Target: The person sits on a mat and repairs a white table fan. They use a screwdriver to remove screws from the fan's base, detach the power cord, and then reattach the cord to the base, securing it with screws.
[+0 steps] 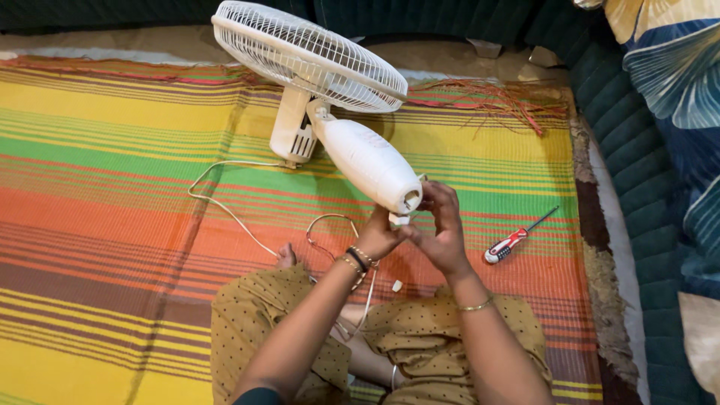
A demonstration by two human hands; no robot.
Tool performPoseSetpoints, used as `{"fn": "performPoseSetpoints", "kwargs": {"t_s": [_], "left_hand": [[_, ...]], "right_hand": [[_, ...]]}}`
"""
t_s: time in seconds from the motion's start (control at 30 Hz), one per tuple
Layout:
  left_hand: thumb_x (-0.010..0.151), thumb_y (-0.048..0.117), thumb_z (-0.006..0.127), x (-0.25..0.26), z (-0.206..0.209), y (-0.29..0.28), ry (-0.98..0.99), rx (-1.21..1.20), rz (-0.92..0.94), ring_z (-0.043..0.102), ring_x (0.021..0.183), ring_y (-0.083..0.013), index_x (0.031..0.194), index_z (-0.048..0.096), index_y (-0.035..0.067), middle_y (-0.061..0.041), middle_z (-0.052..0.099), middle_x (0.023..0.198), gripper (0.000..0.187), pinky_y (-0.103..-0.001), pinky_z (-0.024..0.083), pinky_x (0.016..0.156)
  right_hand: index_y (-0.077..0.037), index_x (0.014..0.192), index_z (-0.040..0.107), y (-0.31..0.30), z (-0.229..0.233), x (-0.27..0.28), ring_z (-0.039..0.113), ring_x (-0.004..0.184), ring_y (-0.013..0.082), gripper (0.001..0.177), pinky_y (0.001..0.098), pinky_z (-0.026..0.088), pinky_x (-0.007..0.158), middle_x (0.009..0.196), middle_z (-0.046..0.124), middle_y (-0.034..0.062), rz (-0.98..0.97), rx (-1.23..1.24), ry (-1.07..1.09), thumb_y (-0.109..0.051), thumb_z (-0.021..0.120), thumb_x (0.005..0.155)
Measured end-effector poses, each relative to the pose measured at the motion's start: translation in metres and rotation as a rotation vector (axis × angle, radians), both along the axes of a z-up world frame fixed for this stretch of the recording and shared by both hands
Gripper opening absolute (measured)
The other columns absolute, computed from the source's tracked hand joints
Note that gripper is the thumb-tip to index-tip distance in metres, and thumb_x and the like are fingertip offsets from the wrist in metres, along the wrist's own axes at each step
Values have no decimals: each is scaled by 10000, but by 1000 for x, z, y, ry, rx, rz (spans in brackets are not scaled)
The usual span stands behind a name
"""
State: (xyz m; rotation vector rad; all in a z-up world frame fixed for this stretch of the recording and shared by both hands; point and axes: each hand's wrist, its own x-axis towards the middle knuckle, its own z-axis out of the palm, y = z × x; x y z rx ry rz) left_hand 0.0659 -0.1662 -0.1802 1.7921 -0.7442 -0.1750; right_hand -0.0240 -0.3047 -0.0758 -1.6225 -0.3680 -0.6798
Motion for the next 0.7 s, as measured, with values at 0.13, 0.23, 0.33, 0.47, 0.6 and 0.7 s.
{"fn": "performPoseSetpoints", "kwargs": {"t_s": [0.13,0.23,0.33,0.47,0.6,0.7], "left_hand": [[963,277,693,2,-33,-25,87,124,-279,736,1154,-316,1356,597,38,-169,744,1270,469,-413,604,1051],[899,343,796,-37,-36,-8,-76,156,-451,593,1221,-451,1449,410,-16,-291,579,1349,762,-516,504,1046],[910,487,642,-90,-9,40,-66,1023,-467,629,1164,-395,1589,290,113,-184,584,1373,851,-591,443,996],[957,461,603,-135,28,122,-90,1238,-276,614,1259,-311,1452,481,89,-156,627,1354,631,-651,274,1179],[606,681,675,-152,48,202,-555,1101,-76,498,1330,-327,1385,542,101,-186,536,1423,980,-601,220,1131],[608,473,743,-156,49,217,-592,1072,-6,479,1304,-288,1381,582,160,-124,551,1417,849,-570,254,1089]], "right_hand": [[-130,1550,318,8,-8,8,463,1420,240,917,409,507,1135,1528,335,99,-59,-58,-32,-243,883,837],[-142,1589,227,12,-15,11,388,1523,292,1007,450,461,1223,1635,274,127,-11,-20,-19,-188,893,835],[-140,1620,173,17,-15,16,336,1571,319,1069,477,388,1287,1698,256,150,-35,-57,-31,-149,885,823],[-151,1612,164,20,-13,12,345,1587,313,998,473,426,1281,1716,247,150,-67,-38,-20,-82,849,889],[-147,1610,186,28,-12,14,317,1597,310,944,461,371,1307,1713,254,154,-123,-35,-33,55,766,893],[-139,1601,205,48,-20,6,334,1573,309,950,441,373,1292,1689,273,153,-247,-57,-41,108,747,862]]}}
